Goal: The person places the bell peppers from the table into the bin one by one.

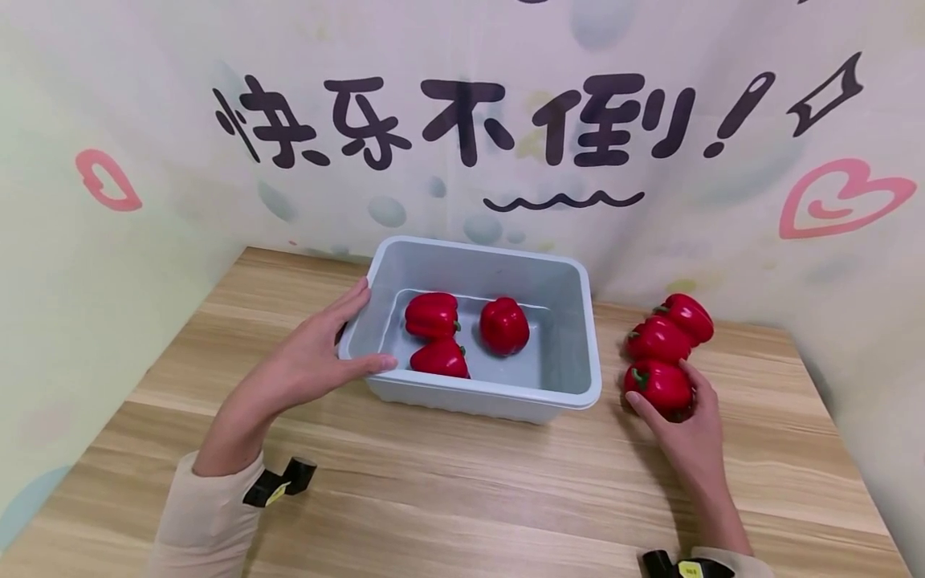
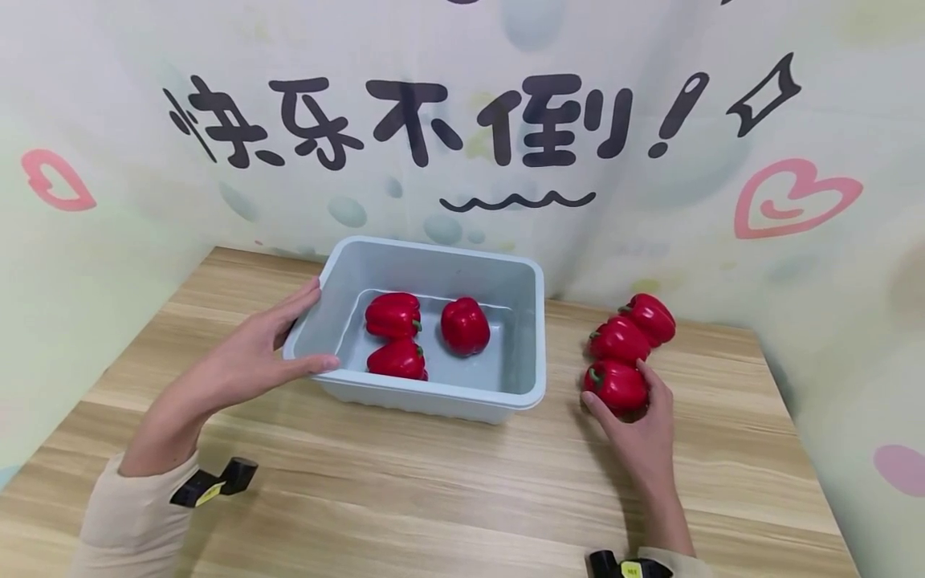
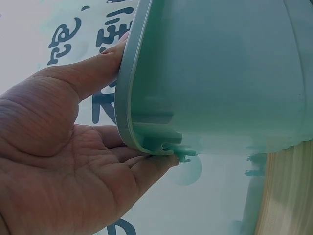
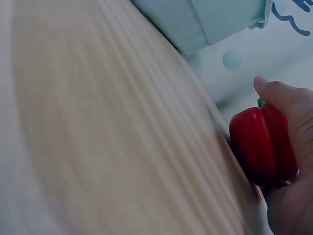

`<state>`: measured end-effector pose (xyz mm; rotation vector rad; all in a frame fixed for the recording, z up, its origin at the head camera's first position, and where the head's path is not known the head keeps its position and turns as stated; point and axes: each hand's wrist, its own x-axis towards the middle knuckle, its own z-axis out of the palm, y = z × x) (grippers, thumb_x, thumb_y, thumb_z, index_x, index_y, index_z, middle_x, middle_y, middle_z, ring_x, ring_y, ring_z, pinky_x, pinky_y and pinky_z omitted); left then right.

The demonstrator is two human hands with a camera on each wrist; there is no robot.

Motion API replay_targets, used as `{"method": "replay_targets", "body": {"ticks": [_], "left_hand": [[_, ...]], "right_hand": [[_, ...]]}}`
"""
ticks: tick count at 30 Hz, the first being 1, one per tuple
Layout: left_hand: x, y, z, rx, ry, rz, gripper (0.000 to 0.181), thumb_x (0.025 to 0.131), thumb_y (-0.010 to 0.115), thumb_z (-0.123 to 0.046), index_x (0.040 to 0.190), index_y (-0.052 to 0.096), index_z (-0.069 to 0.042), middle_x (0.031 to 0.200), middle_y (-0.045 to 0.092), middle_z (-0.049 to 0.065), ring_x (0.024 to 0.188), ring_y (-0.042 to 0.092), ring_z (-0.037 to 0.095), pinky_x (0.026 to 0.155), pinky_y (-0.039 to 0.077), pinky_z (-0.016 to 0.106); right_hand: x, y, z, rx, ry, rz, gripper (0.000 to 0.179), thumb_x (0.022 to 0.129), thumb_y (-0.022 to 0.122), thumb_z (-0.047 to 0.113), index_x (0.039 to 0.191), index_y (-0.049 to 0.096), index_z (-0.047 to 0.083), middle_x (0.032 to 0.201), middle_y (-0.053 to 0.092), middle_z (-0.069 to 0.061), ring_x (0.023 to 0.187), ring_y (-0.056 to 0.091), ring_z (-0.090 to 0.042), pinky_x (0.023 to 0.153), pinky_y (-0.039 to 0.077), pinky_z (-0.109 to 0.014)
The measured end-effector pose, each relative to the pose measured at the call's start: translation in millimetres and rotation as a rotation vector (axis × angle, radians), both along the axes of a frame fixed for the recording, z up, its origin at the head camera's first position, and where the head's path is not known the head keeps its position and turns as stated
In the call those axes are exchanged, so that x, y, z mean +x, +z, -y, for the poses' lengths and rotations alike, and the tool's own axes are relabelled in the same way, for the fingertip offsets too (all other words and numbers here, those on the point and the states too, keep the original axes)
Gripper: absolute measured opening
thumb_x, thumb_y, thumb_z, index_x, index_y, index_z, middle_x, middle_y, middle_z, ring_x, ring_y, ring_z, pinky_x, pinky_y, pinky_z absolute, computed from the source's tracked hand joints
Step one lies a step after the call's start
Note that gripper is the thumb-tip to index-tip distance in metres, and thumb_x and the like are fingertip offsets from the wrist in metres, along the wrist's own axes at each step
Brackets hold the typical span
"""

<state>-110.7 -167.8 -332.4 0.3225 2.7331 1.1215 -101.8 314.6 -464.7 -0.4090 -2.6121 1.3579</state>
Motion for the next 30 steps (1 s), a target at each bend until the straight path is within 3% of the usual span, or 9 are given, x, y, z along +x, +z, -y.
{"method": "replay_targets", "body": {"ticks": [6,10,12,14,30], "left_hand": [[0.4,0.9,0.7,-0.001,0.0,-0.003,0.105,0.092,0.081,-0.046,0.169,0.02,-0.008,0.18,0.014,0.011,0.163,0.023,0.043,0.125,0.036,0.064],[0.4,1.2,0.6,-0.004,0.0,-0.003,0.105,0.092,0.081,-0.046,0.169,0.02,-0.008,0.18,0.014,0.011,0.164,0.022,0.043,0.125,0.035,0.064],[0.1,1.4,0.4,-0.001,-0.001,-0.002,0.105,0.092,0.081,-0.046,0.169,0.02,-0.008,0.18,0.014,0.011,0.163,0.023,0.043,0.125,0.035,0.064],[-0.1,1.4,0.4,-0.001,-0.001,0.0,0.105,0.092,0.081,-0.047,0.169,0.02,-0.008,0.18,0.013,0.01,0.164,0.022,0.043,0.125,0.035,0.064],[-0.4,-1.9,1.3,0.007,-0.004,0.002,0.105,0.093,0.081,-0.045,0.17,0.02,-0.009,0.18,0.012,0.01,0.163,0.023,0.043,0.123,0.038,0.064]], "right_hand": [[-4.2,-3.0,4,-0.012,-0.017,0.014,0.099,0.09,0.085,0.032,0.168,0.024,0.026,0.168,0.037,-0.011,0.149,0.036,-0.032,0.087,0.04,-0.007],[-7.1,-3.5,8,-0.025,-0.033,0.019,0.1,0.091,0.085,0.034,0.168,0.023,0.027,0.169,0.035,-0.01,0.15,0.036,-0.033,0.105,0.052,-0.037],[-8.8,-3.7,10,-0.035,-0.044,0.012,0.099,0.09,0.085,0.034,0.168,0.023,0.027,0.17,0.035,-0.009,0.151,0.036,-0.032,0.113,0.05,-0.054],[-10.3,-4.1,12,-0.037,-0.05,0.002,0.099,0.09,0.085,0.033,0.168,0.023,0.026,0.17,0.035,-0.009,0.151,0.036,-0.033,0.115,0.047,-0.063],[-17.7,-6.9,21,-0.043,-0.061,-0.032,0.097,0.09,0.085,0.031,0.166,0.026,0.024,0.17,0.035,-0.009,0.153,0.036,-0.035,0.117,0.045,-0.066]]}}
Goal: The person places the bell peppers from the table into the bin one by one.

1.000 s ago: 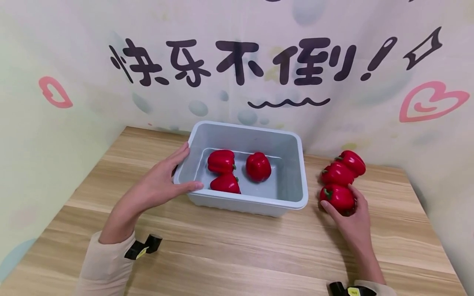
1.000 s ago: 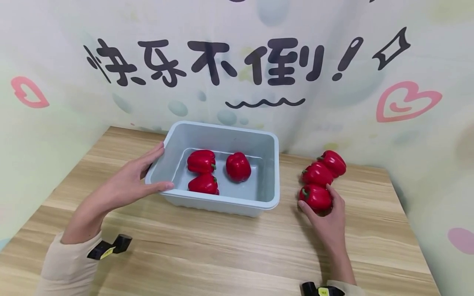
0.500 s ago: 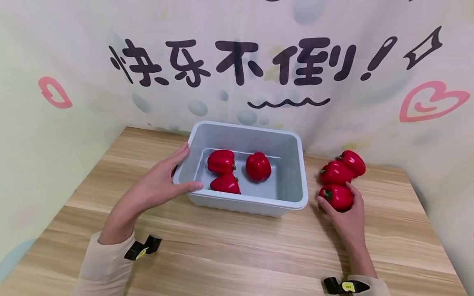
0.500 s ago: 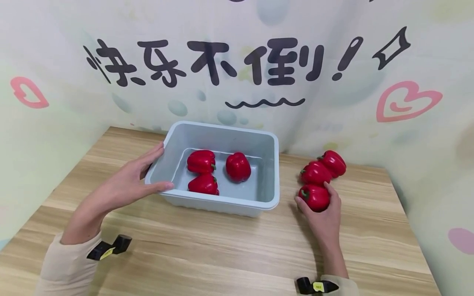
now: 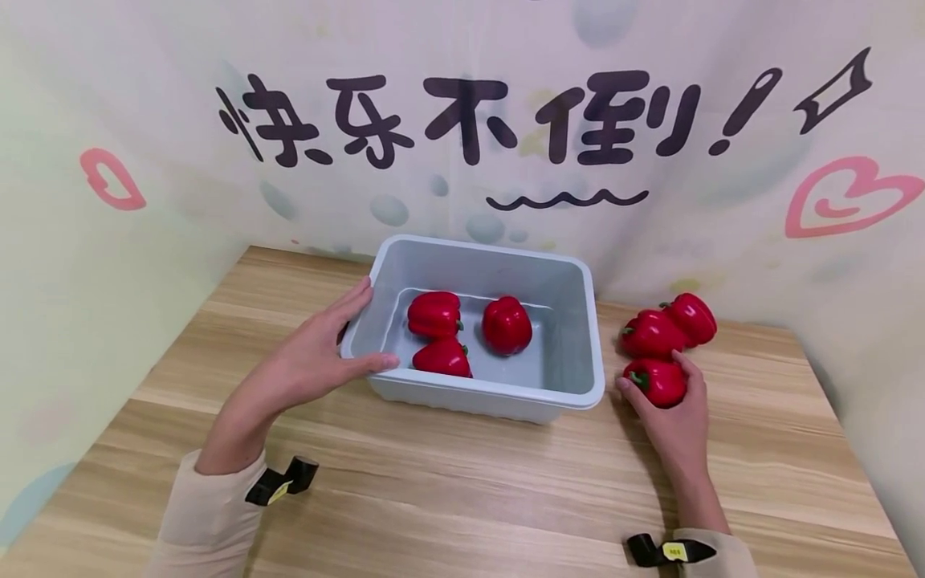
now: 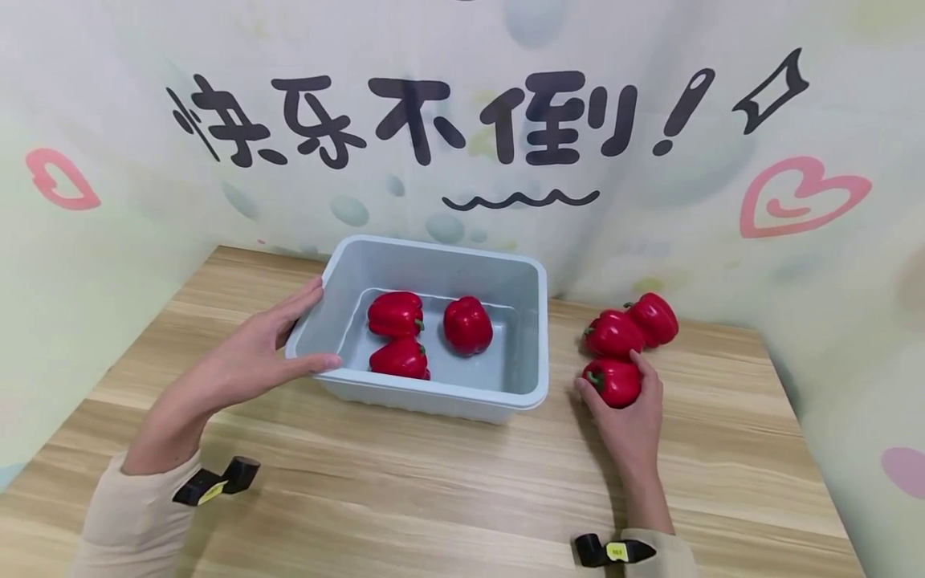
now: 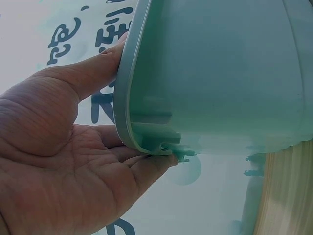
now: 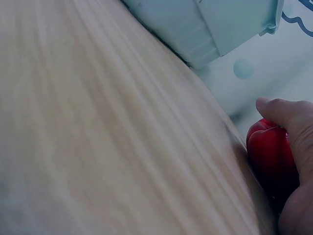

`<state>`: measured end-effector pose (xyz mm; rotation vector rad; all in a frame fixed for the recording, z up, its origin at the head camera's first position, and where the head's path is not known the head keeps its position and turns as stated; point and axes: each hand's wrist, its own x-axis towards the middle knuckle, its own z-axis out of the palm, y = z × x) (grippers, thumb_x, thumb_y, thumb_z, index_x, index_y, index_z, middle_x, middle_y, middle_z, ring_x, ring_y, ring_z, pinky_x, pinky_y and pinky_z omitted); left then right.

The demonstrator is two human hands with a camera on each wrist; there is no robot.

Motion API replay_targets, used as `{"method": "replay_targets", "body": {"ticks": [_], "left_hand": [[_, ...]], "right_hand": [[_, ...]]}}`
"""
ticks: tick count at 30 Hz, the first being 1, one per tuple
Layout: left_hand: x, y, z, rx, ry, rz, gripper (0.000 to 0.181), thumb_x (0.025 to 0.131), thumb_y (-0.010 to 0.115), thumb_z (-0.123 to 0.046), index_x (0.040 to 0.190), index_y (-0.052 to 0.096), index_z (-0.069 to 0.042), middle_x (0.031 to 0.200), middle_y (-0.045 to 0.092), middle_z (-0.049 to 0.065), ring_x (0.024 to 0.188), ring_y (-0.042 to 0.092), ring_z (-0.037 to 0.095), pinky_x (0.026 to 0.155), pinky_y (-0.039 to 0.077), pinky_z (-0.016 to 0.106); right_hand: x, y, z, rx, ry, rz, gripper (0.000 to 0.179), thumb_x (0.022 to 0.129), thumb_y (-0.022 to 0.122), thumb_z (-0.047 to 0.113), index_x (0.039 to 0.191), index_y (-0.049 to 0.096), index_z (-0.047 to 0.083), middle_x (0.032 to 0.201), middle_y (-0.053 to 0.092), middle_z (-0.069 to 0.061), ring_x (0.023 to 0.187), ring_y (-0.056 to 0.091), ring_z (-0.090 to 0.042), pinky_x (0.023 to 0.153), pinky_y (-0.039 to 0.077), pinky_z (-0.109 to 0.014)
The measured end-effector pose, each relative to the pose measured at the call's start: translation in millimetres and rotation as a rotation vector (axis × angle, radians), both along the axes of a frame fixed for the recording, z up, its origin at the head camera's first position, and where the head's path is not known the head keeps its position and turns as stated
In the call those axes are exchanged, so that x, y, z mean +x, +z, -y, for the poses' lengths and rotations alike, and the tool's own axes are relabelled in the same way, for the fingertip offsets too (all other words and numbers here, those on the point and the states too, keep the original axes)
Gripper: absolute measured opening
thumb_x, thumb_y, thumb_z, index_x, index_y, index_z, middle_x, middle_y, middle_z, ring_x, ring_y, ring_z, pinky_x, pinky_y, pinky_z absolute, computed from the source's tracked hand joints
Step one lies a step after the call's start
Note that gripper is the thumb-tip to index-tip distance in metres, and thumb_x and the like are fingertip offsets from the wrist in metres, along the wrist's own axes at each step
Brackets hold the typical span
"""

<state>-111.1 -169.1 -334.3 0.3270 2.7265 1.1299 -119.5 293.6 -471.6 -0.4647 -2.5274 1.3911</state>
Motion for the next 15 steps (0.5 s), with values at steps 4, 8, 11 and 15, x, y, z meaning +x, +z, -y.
{"method": "replay_targets", "body": {"ticks": [4,8,11,15], "left_hand": [[-0.5,-0.3,-0.4,0.003,-0.002,0.002,0.105,0.093,0.081,-0.045,0.17,0.019,-0.009,0.18,0.012,0.01,0.163,0.023,0.043,0.123,0.038,0.065],[-1.3,-0.9,-0.9,0.012,-0.004,0.001,0.105,0.093,0.081,-0.045,0.17,0.019,-0.009,0.18,0.012,0.009,0.163,0.023,0.043,0.122,0.039,0.065],[-1.4,-1.1,-0.9,0.017,-0.004,0.004,0.105,0.093,0.081,-0.045,0.17,0.019,-0.01,0.18,0.011,0.009,0.163,0.023,0.043,0.122,0.039,0.064],[-0.4,-0.3,-0.6,0.018,-0.003,0.008,0.104,0.093,0.081,-0.044,0.17,0.019,-0.009,0.18,0.011,0.009,0.163,0.023,0.043,0.123,0.038,0.065]], "right_hand": [[0.5,-0.1,-0.8,0.005,-0.006,-0.006,0.094,0.091,0.084,0.029,0.166,0.027,0.023,0.169,0.037,-0.01,0.152,0.037,-0.035,0.116,0.046,-0.065],[1.6,0.8,-1.4,0.013,-0.012,-0.016,0.092,0.092,0.083,0.028,0.166,0.028,0.024,0.168,0.038,-0.008,0.15,0.037,-0.032,0.115,0.048,-0.059],[2.7,2.0,-1.1,0.015,-0.015,-0.018,0.091,0.092,0.083,0.029,0.165,0.029,0.024,0.167,0.039,-0.007,0.15,0.038,-0.031,0.114,0.048,-0.055],[4.9,5.3,0.3,0.022,-0.02,-0.014,0.09,0.092,0.083,0.028,0.165,0.031,0.023,0.166,0.041,-0.007,0.148,0.039,-0.03,0.11,0.051,-0.045]]}}
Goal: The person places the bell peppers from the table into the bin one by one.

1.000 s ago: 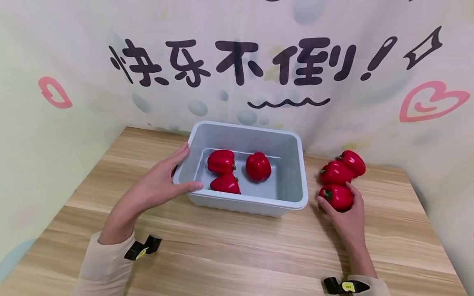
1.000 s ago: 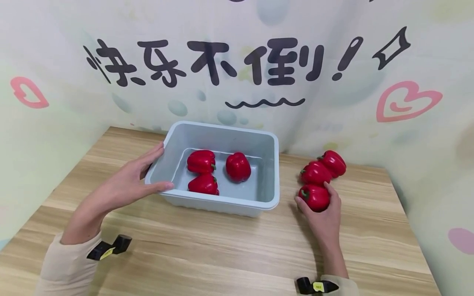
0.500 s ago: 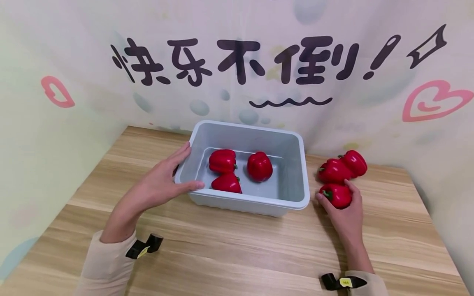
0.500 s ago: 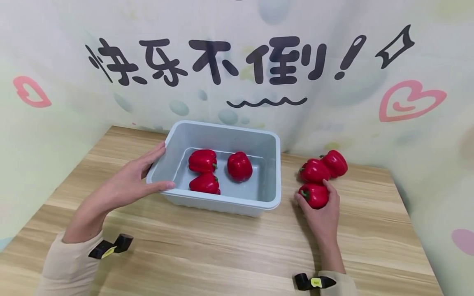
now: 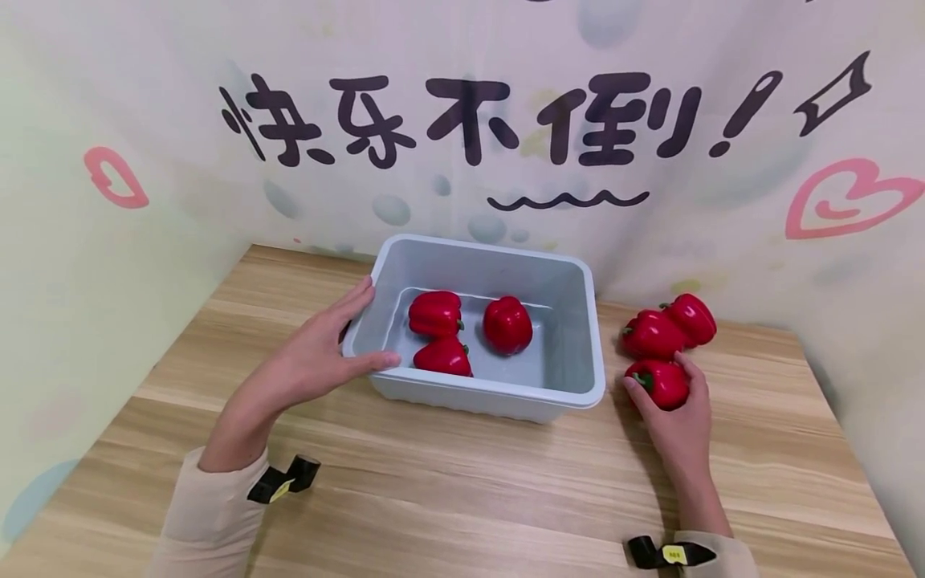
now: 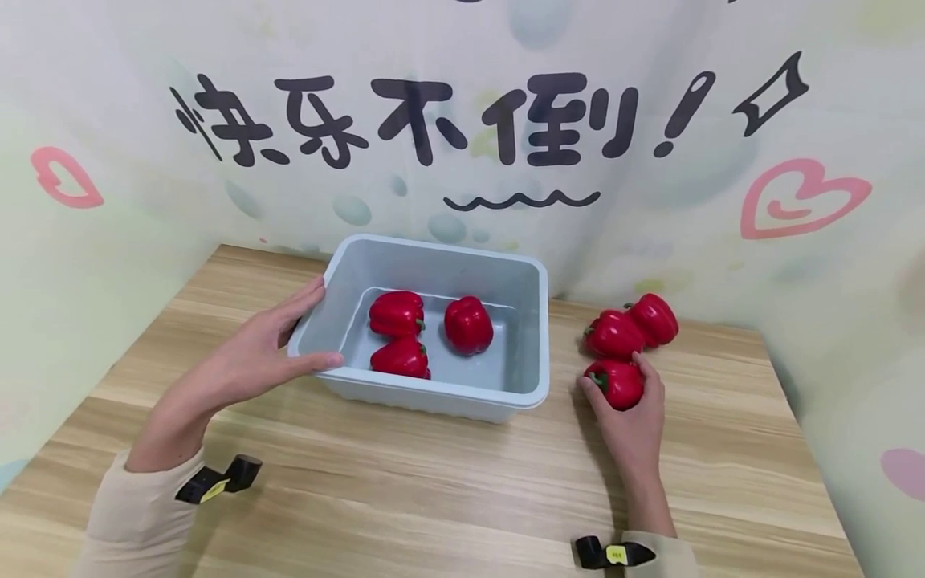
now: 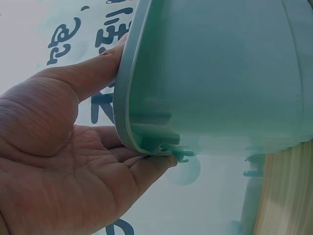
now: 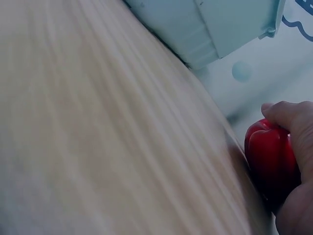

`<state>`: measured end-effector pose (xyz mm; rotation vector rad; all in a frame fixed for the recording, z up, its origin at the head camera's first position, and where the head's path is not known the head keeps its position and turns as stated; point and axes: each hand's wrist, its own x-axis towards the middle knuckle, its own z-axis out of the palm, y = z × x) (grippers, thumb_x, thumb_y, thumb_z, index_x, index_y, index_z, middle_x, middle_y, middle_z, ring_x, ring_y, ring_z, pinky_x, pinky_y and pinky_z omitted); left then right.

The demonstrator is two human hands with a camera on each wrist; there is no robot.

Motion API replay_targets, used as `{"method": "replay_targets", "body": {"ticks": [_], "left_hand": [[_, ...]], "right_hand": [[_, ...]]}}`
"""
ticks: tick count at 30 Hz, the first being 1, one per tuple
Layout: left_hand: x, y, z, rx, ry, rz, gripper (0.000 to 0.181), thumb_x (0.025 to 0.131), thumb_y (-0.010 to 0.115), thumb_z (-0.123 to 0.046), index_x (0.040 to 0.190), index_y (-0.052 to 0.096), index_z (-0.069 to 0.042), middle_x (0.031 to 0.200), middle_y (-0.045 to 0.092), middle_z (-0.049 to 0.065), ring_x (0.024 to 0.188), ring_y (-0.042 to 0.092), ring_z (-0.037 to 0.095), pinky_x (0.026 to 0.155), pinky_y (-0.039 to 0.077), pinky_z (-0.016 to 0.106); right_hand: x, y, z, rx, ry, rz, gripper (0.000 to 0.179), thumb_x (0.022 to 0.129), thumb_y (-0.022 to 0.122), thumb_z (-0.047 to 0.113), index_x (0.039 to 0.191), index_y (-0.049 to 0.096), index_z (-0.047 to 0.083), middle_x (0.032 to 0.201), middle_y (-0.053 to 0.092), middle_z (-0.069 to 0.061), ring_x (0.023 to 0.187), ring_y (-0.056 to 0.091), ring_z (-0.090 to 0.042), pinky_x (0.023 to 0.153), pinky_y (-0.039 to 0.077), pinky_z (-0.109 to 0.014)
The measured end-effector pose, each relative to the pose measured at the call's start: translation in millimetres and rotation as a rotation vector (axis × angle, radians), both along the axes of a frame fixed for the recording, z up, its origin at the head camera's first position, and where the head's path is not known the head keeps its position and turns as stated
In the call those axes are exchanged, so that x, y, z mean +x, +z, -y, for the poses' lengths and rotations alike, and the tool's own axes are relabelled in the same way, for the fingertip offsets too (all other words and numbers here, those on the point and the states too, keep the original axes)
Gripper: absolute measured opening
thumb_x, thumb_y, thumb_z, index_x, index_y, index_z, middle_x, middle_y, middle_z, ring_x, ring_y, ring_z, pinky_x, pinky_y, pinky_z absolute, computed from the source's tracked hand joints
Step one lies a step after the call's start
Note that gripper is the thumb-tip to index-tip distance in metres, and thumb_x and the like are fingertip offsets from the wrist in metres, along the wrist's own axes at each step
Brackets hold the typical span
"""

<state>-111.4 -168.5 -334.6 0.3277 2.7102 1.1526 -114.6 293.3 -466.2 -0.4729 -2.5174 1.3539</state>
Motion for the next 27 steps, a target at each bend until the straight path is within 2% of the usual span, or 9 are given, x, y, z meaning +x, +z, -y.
{"method": "replay_targets", "body": {"ticks": [5,15,19,27], "left_hand": [[0.2,0.4,-0.3,0.0,-0.002,-0.007,0.105,0.093,0.081,-0.044,0.17,0.019,-0.009,0.18,0.012,0.01,0.163,0.024,0.044,0.123,0.038,0.065],[-0.2,-0.1,-0.2,-0.003,-0.002,-0.013,0.104,0.093,0.081,-0.044,0.169,0.02,-0.009,0.18,0.012,0.01,0.163,0.023,0.043,0.124,0.037,0.065],[0.7,-0.2,0.1,-0.007,0.001,-0.011,0.105,0.093,0.081,-0.044,0.169,0.02,-0.008,0.18,0.012,0.01,0.164,0.022,0.043,0.125,0.035,0.064],[1.0,-1.0,0.7,0.002,0.0,-0.01,0.104,0.093,0.081,-0.043,0.17,0.019,-0.01,0.18,0.012,0.009,0.163,0.024,0.043,0.123,0.038,0.064]], "right_hand": [[1.4,3.6,-1,0.0,-0.007,0.001,0.087,0.092,0.083,0.029,0.164,0.035,0.024,0.164,0.044,-0.005,0.145,0.041,-0.028,0.098,0.048,-0.026],[5.7,14.5,1,0.007,0.004,-0.042,0.086,0.091,0.085,0.025,0.163,0.038,0.028,0.163,0.046,-0.005,0.143,0.043,-0.027,0.085,0.04,-0.004],[7.9,21.1,3,0.006,0.02,-0.058,0.086,0.091,0.085,0.023,0.163,0.038,0.028,0.163,0.046,-0.006,0.142,0.043,-0.027,0.082,0.04,0.0],[11.6,37.1,8,-0.025,0.065,-0.127,0.084,0.089,0.085,0.015,0.161,0.043,0.027,0.159,0.05,-0.003,0.133,0.044,-0.013,0.084,0.045,0.001]]}}
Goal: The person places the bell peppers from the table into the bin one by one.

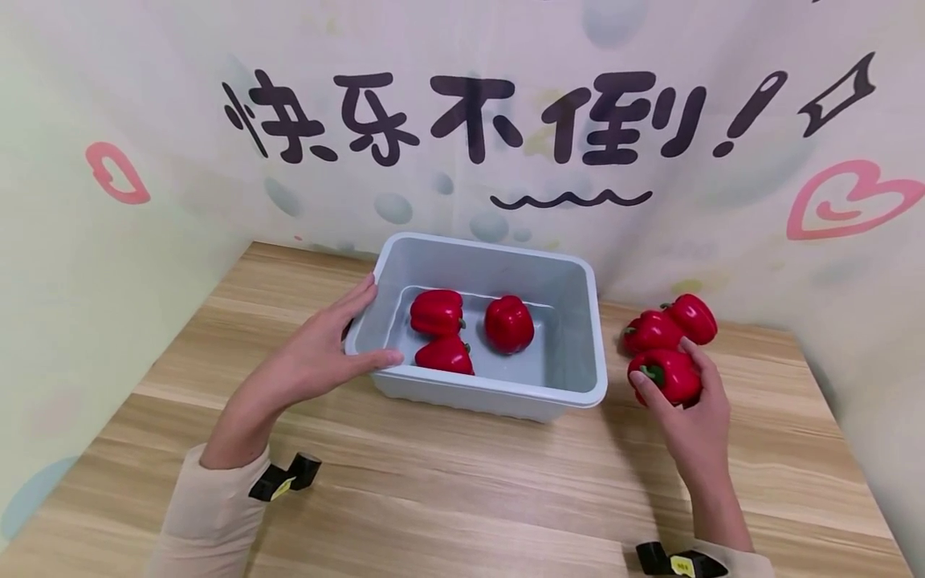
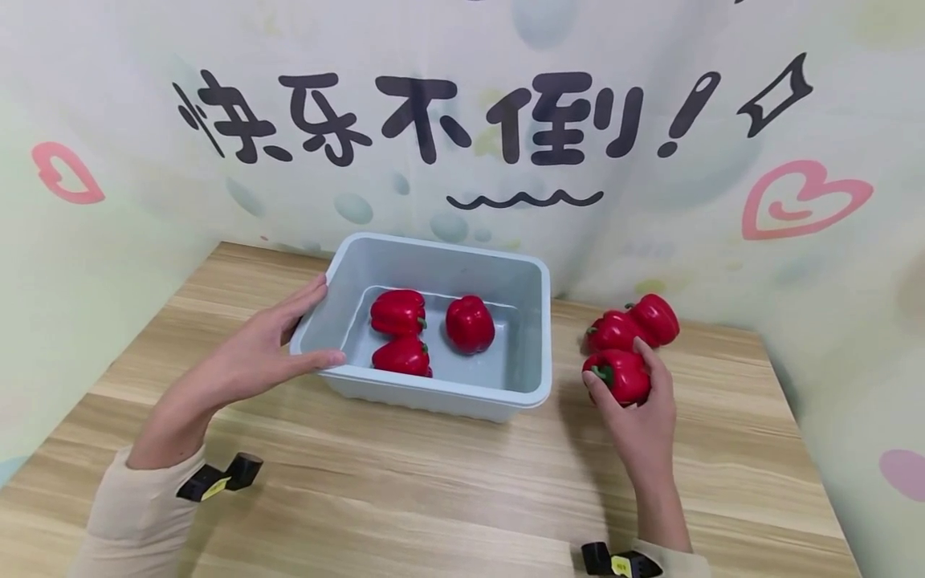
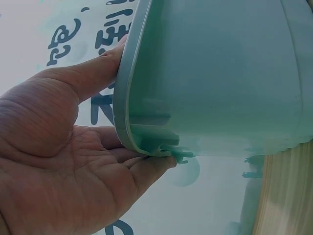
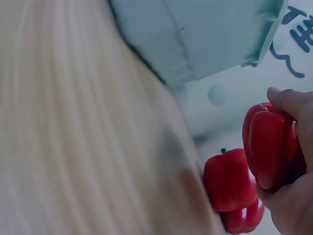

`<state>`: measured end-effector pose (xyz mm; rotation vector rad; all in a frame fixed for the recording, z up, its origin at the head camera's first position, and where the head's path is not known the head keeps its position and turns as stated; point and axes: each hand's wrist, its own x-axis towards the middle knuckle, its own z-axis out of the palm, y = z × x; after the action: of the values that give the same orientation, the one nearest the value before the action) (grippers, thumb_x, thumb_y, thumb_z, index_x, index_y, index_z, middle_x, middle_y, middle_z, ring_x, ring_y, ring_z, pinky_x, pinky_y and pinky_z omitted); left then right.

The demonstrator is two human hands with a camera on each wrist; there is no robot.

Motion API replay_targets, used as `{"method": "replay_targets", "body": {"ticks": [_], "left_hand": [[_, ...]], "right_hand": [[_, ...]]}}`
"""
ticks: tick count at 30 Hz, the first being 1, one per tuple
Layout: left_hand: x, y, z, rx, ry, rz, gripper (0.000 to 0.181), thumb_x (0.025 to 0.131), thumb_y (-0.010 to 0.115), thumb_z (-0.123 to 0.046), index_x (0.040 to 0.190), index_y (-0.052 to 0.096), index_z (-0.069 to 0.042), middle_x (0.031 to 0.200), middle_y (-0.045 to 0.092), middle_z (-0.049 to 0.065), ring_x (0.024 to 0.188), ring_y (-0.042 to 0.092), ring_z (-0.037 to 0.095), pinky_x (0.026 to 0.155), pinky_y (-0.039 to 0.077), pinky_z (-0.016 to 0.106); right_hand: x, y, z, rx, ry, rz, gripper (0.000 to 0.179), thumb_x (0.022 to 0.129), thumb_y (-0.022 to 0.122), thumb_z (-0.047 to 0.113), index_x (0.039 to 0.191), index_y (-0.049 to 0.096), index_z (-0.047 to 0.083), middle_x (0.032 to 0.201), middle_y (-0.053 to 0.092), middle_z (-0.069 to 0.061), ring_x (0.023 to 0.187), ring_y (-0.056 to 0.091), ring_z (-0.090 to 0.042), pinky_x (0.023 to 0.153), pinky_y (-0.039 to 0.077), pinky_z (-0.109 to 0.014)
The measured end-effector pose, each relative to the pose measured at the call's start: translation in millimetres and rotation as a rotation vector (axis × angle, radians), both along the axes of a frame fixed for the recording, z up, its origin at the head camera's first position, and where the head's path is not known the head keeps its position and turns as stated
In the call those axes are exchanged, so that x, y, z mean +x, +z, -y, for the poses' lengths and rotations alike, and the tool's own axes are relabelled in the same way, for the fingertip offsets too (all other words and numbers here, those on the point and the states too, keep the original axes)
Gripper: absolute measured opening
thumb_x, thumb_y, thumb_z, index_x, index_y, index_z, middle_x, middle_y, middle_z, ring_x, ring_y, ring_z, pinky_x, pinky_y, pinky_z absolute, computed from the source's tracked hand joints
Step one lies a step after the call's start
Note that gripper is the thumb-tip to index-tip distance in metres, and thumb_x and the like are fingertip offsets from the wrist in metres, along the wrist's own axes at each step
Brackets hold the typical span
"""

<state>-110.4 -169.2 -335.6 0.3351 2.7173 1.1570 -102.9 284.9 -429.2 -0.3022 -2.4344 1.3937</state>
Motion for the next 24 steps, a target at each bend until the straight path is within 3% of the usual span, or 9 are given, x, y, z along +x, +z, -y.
{"method": "replay_targets", "body": {"ticks": [10,24], "left_hand": [[0.4,1.3,-0.4,0.0,0.003,0.004,0.104,0.093,0.081,-0.044,0.169,0.02,-0.008,0.18,0.012,0.01,0.164,0.022,0.042,0.125,0.036,0.064],[-0.3,2.1,-0.1,-0.009,0.0,-0.015,0.104,0.093,0.081,-0.043,0.169,0.02,-0.008,0.18,0.013,0.01,0.163,0.024,0.043,0.122,0.039,0.064]], "right_hand": [[9.3,30.3,9,-0.006,0.047,-0.023,0.081,0.089,0.085,0.013,0.157,0.048,0.036,0.154,0.053,-0.002,0.129,0.049,-0.011,0.082,0.051,-0.004],[23.4,66.1,30,-0.055,0.125,-0.126,0.082,0.084,0.085,-0.001,0.154,0.055,0.028,0.15,0.057,0.005,0.13,0.053,-0.013,0.081,0.057,-0.008]]}}
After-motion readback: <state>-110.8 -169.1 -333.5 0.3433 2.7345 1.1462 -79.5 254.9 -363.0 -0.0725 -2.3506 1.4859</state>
